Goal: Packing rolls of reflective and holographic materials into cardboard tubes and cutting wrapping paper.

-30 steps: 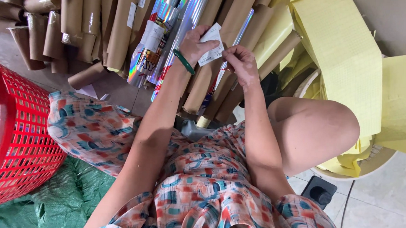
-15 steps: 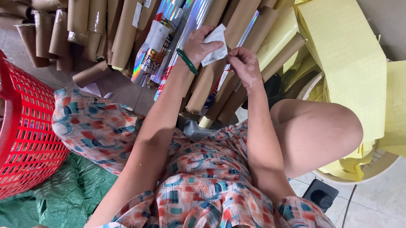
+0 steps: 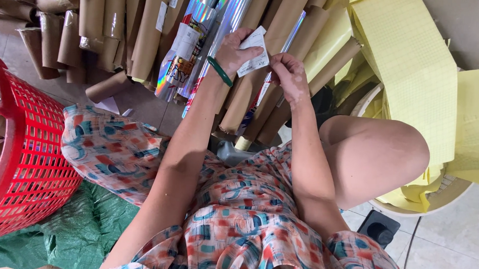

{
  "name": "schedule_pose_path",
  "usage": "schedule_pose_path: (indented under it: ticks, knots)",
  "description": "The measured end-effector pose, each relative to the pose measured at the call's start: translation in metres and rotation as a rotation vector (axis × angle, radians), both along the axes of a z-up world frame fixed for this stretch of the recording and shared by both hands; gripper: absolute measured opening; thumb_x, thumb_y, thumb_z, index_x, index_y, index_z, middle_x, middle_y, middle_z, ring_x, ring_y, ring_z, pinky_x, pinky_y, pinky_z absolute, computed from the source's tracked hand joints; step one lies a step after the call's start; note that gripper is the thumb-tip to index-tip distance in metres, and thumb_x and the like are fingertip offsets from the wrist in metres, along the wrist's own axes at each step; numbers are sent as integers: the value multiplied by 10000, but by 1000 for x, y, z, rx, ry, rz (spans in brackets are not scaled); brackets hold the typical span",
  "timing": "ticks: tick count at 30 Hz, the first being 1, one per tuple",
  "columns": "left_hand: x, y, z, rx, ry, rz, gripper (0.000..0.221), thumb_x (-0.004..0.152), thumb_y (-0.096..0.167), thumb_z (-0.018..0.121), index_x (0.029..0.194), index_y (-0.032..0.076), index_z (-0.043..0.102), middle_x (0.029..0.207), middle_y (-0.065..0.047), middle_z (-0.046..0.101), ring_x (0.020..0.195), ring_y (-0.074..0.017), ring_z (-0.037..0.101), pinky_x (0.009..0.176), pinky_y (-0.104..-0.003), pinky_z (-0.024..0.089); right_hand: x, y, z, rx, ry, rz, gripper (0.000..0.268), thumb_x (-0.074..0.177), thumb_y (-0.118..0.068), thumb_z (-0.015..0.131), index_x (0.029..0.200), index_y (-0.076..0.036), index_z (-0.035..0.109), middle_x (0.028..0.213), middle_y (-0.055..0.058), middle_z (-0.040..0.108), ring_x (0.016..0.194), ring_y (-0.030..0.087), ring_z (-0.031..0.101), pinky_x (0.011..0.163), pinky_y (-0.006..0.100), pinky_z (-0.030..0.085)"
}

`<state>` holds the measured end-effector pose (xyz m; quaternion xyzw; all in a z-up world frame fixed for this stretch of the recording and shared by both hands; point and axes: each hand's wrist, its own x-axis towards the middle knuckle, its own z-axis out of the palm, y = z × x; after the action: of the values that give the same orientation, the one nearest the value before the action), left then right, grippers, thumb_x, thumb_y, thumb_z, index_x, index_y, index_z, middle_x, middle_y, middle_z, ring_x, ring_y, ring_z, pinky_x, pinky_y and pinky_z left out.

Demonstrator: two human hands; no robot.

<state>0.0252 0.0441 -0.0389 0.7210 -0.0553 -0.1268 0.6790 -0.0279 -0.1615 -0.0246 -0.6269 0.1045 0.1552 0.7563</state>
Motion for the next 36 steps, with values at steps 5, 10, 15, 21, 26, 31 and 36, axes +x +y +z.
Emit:
schedule_pose_path:
  ticks: [5,10,15,21,26,31,36]
  knots:
    - [1,1,0,68,-47,-7,493,831,241,832,1208,-31,668,1021,-106,767,940,-154,735,845,-300,589,-1,-1,-4,50,2,5,67,952,-90,665,946,-28,689,795,19,679,628,65,567,561,215,445]
    - [-1,1,3,33,-8,4,505,817,243,832,1208,-29,664,1027,-104,765,934,-157,735,841,-302,592,-1,-1,-3,33,-18,21,58,937,-73,700,941,-17,684,778,7,649,628,66,552,564,221,432]
    - [-2,-2,6,-66,51,1,508,812,209,828,1225,-25,647,1045,-99,751,945,-153,721,832,-296,590,-1,-1,1,-27,-15,27,85,942,-91,708,944,-9,684,773,5,650,636,64,562,572,220,447]
    - [-1,0,-1,-47,-14,0,501,823,187,841,1225,-49,658,1047,-104,754,960,-156,718,854,-293,587,-2,-4,1,-35,-62,62,90,936,-97,685,965,-12,686,781,-3,655,639,58,560,570,210,446]
    - [0,-1,-2,-40,-43,5,540,831,203,845,1266,-32,631,1111,-122,739,1023,-173,705,913,-317,566,-1,-4,-1,-7,-73,56,88,955,-97,686,964,-10,679,762,-12,617,628,57,533,558,213,428]
    - [-8,-12,35,383,-777,381,852,648,294,906,1310,-104,545,1161,-313,566,1064,-398,576,914,-416,501,2,-1,-4,37,-71,-38,88,969,-98,689,959,-12,674,723,-19,574,576,53,474,510,217,372]
    - [-11,-19,27,251,-253,-147,222,891,220,819,1024,58,742,985,-82,712,938,-217,726,877,-351,601,3,-1,1,32,-153,-117,56,971,-76,645,974,-21,658,770,-27,597,594,46,472,518,214,363]
